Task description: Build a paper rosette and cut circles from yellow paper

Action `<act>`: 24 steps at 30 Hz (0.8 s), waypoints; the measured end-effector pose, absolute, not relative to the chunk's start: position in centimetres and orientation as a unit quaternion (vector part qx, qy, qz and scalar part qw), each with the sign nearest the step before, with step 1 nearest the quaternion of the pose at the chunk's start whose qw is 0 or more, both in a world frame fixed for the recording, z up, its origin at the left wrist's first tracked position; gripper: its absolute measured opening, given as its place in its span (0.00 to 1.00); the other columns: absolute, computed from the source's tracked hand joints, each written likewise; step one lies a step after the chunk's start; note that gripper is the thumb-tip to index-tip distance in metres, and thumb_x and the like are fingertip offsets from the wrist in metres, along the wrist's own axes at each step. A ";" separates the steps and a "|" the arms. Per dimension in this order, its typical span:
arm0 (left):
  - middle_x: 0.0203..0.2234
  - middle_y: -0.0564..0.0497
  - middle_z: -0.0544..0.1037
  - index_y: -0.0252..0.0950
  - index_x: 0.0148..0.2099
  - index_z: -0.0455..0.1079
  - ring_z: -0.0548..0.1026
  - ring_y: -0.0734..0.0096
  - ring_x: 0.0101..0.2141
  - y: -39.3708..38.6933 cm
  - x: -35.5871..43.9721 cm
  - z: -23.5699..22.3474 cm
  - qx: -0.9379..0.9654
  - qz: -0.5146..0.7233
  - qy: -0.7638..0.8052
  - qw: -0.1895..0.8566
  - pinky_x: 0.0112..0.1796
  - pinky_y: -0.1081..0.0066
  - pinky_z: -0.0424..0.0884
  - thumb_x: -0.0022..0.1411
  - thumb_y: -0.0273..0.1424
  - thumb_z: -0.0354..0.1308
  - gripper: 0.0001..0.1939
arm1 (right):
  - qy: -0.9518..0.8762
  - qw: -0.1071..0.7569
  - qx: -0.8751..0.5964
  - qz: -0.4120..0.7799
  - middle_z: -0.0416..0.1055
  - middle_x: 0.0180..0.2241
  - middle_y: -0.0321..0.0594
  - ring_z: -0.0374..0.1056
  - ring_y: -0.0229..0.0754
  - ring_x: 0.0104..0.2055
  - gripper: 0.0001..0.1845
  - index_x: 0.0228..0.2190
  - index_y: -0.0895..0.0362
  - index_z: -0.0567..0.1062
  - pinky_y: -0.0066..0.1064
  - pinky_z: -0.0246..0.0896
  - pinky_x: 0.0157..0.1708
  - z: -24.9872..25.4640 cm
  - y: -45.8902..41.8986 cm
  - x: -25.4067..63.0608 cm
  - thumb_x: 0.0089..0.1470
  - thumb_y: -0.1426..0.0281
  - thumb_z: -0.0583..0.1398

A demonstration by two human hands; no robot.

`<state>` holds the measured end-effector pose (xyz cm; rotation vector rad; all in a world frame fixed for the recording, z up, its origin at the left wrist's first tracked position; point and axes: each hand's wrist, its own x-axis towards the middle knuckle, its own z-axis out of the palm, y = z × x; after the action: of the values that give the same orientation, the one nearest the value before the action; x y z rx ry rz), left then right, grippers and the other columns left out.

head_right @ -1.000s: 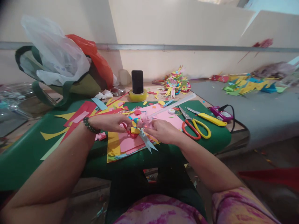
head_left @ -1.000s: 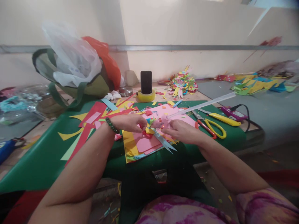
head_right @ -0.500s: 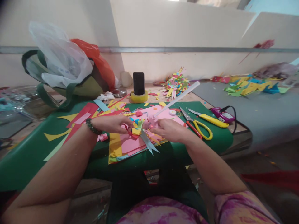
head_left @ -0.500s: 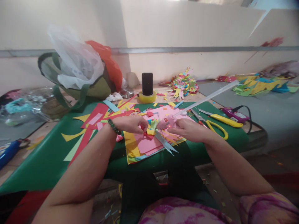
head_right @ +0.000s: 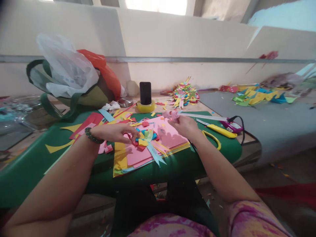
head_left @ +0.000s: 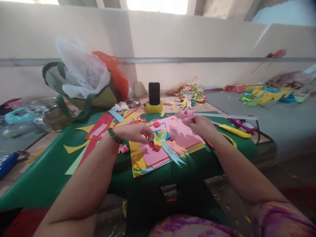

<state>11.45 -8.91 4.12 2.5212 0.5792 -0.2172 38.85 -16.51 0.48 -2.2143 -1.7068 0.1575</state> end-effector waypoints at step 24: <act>0.22 0.54 0.74 0.35 0.27 0.75 0.68 0.72 0.27 -8.2 13.3 1.7 0.844 0.074 0.363 0.387 0.30 0.72 0.62 0.48 0.42 0.64 0.14 | -0.599 0.082 -0.796 0.037 0.80 0.32 0.42 0.73 0.45 0.36 0.15 0.35 0.56 0.76 0.29 0.53 0.29 -0.1 -17.2 38.1 0.60 0.60 0.55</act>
<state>13.25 -8.17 1.73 2.1492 0.9246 0.1881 38.11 -17.22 -0.06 -2.3777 -1.7880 0.1100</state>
